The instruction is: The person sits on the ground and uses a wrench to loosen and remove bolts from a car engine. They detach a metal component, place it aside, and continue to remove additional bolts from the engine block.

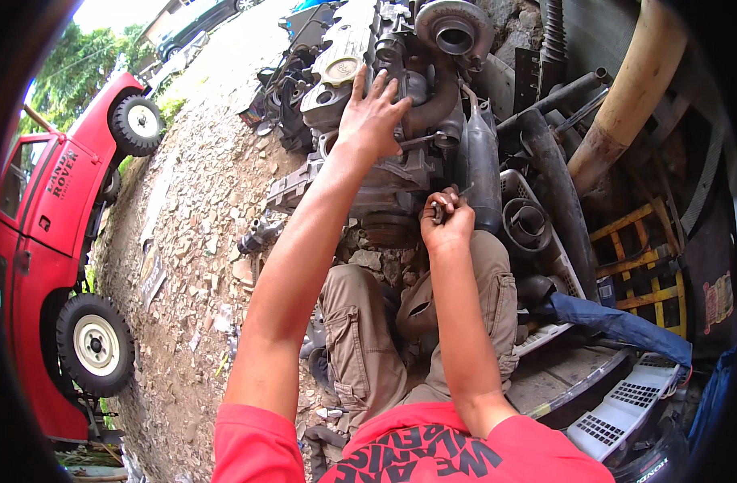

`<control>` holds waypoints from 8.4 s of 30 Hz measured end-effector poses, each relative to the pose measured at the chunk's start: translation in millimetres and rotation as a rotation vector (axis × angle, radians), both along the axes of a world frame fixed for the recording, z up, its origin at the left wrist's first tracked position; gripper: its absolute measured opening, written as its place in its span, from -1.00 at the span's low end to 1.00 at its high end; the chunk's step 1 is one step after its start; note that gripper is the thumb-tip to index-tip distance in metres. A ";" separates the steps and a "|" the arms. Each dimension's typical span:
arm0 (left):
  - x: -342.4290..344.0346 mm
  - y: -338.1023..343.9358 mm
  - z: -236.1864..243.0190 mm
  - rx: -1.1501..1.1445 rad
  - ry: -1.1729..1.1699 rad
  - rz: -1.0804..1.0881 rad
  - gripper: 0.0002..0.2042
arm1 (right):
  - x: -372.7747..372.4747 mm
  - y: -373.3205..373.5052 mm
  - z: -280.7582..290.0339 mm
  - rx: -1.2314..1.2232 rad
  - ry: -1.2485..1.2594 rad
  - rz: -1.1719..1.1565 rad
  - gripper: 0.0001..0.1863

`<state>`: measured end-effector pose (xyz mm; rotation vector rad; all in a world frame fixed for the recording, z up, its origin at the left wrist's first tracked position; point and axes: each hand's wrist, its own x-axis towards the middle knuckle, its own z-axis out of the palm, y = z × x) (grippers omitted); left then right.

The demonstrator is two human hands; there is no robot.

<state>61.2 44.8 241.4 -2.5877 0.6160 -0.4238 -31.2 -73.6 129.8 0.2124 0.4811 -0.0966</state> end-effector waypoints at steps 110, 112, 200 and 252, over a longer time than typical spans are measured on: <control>-48.3 -9.9 -86.2 -3.111 1.039 0.273 -0.71 | -34.9 -10.7 18.7 -0.005 -0.701 0.472 -0.75; -51.1 -13.5 -81.7 -3.105 1.009 0.266 -0.71 | -37.9 -11.4 4.9 0.028 -0.448 0.330 -0.76; -40.9 -10.0 -90.9 -3.095 1.048 0.282 -0.72 | -33.2 13.4 7.4 0.076 -0.281 0.234 -0.63; -70.0 -35.6 -89.7 -3.049 1.083 0.181 -0.49 | -2.8 -56.0 -43.2 -0.997 -0.037 0.167 -0.57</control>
